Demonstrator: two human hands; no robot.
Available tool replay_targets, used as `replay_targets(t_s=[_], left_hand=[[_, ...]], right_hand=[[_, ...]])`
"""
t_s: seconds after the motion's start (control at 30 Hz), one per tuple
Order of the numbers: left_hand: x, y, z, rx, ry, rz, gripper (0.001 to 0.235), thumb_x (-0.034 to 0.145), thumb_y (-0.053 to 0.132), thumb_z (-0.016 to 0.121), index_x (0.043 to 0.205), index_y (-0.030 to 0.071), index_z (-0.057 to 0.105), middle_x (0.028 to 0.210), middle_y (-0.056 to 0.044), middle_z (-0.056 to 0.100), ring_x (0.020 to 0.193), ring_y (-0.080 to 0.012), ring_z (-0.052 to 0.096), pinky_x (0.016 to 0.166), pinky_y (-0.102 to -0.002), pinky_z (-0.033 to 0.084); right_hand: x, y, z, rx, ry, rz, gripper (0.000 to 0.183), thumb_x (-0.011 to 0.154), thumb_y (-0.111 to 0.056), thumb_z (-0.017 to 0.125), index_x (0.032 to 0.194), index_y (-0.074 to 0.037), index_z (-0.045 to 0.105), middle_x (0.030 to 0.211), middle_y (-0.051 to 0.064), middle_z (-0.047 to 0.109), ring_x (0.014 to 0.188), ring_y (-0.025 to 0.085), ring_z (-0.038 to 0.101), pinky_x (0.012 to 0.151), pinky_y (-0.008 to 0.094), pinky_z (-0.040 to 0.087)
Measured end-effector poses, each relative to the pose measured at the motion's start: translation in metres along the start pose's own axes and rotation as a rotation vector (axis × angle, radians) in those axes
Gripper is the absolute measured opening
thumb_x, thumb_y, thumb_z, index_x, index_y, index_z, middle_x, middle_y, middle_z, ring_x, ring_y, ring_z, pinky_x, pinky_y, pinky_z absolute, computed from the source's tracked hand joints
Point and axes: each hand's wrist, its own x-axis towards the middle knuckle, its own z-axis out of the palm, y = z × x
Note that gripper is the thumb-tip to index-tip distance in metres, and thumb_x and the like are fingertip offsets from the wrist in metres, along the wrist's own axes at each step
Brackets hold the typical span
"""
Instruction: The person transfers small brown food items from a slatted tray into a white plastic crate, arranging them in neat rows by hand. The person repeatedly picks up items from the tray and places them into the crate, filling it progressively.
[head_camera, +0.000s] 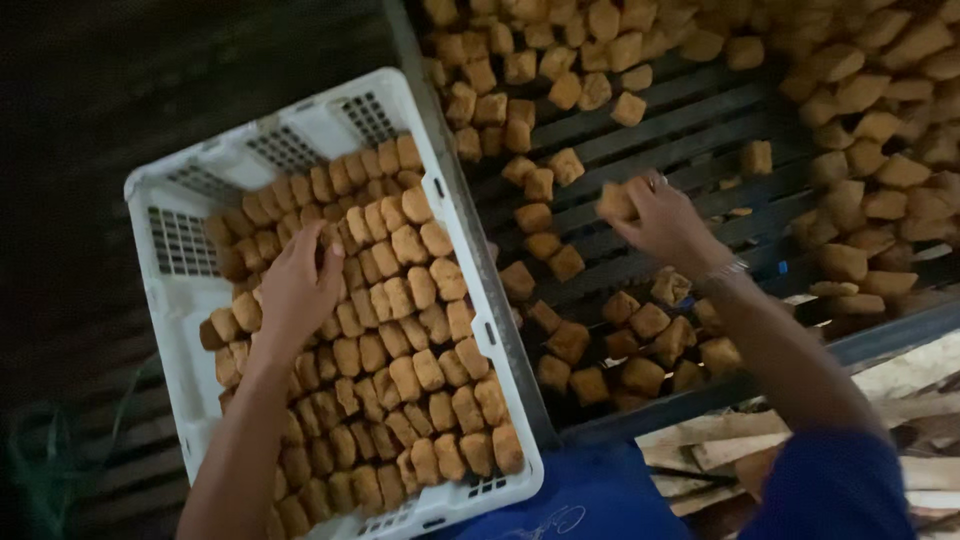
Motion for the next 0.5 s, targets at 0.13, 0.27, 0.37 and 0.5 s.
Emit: replay_targets(t_s=[0.13,0.27,0.37,0.5], left_hand=[[-0.004,0.004,0.001,-0.005,-0.015,-0.060,0.051,0.107,0.035,0.049,0.146,0.002,0.051,0.132,-0.021,0.066,0.087,-0.0353,0.071,0.080,-0.047,0.057],[0.004,0.010,-0.005,0.031,0.084,0.108,0.048,0.111,0.034,0.050,0.144,0.000,0.054,0.126,-0.023,0.068,0.090,-0.0348,0.070,0.076,-0.046,0.057],[-0.001,0.008,0.000,0.007,0.002,-0.074,0.052,0.104,0.037,0.050,0.144,0.004,0.054,0.126,-0.019,0.069,0.077,-0.0289,0.071,0.066,-0.042,0.058],[0.000,-0.001,0.005,-0.022,0.007,-0.084,0.054,0.105,0.037,0.051,0.146,0.002,0.053,0.120,-0.019,0.071,0.079,-0.0276,0.072,0.068,-0.041,0.058]], right_hand=[[0.055,-0.011,0.029,0.123,0.495,-0.122,0.048,0.095,-0.026,0.075,0.128,0.001,0.053,0.114,0.023,0.056,0.100,0.040,0.059,0.077,0.048,0.051],[0.093,-0.024,0.058,0.156,0.332,-0.108,0.057,0.085,-0.014,0.072,0.133,0.004,0.048,0.116,0.029,0.055,0.099,0.044,0.056,0.072,0.049,0.053],[0.102,-0.014,0.061,0.071,0.266,-0.105,0.049,0.087,-0.008,0.070,0.131,0.000,0.050,0.109,0.028,0.057,0.100,0.045,0.056,0.075,0.051,0.053],[0.136,0.015,0.038,-0.025,0.594,-0.030,0.043,0.091,-0.014,0.075,0.126,-0.007,0.051,0.121,0.018,0.062,0.111,0.036,0.063,0.103,0.053,0.052]])
